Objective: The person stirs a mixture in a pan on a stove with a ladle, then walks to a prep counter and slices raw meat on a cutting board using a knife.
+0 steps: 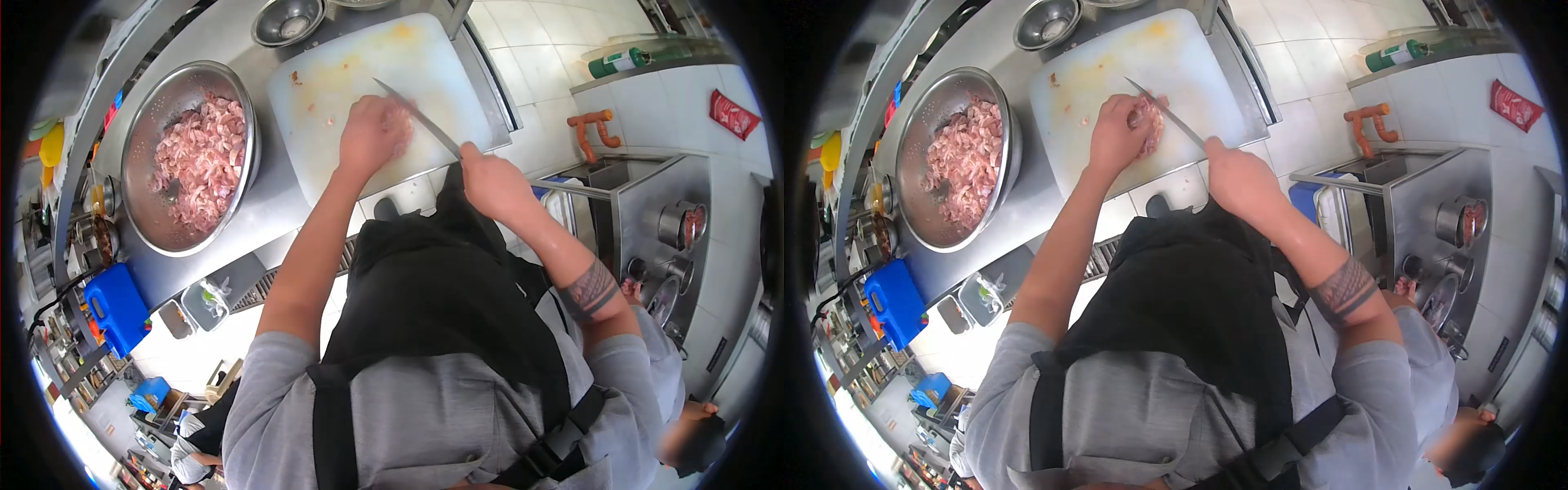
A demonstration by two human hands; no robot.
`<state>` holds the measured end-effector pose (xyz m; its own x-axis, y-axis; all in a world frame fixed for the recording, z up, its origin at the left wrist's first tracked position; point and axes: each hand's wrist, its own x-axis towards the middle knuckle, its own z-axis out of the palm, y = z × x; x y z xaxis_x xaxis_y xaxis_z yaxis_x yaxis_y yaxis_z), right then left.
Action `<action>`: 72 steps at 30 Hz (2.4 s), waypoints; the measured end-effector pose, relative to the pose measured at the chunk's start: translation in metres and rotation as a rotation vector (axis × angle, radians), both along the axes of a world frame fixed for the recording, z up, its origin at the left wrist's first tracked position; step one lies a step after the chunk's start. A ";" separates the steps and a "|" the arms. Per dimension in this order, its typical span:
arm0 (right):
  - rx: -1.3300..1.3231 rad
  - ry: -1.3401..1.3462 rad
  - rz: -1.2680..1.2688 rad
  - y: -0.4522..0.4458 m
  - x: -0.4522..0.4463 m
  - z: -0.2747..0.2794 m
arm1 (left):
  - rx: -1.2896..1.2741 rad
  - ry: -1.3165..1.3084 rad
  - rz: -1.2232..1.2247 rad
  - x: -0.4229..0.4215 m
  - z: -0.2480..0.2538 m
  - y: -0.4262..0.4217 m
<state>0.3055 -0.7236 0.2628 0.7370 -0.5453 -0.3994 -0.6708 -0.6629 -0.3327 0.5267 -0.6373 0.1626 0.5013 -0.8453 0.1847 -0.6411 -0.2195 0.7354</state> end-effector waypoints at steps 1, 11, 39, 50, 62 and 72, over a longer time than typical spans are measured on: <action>0.007 0.015 0.001 0.004 -0.009 0.000 | -0.002 0.008 0.001 0.000 -0.003 -0.002; 0.033 -0.122 0.012 -0.003 0.025 -0.065 | 0.033 -0.127 -0.225 0.008 -0.012 -0.008; 0.049 -0.056 0.105 -0.038 0.042 -0.026 | -0.015 -0.014 0.060 -0.006 -0.006 0.015; 0.190 0.117 0.016 0.006 -0.011 -0.008 | -0.034 -0.091 -0.034 -0.004 -0.030 0.007; 0.092 -0.101 0.117 -0.030 0.056 -0.066 | -0.021 -0.111 0.071 0.008 -0.019 0.030; -0.007 -0.227 0.010 -0.012 0.017 -0.018 | 0.039 -0.251 0.052 -0.012 0.001 0.057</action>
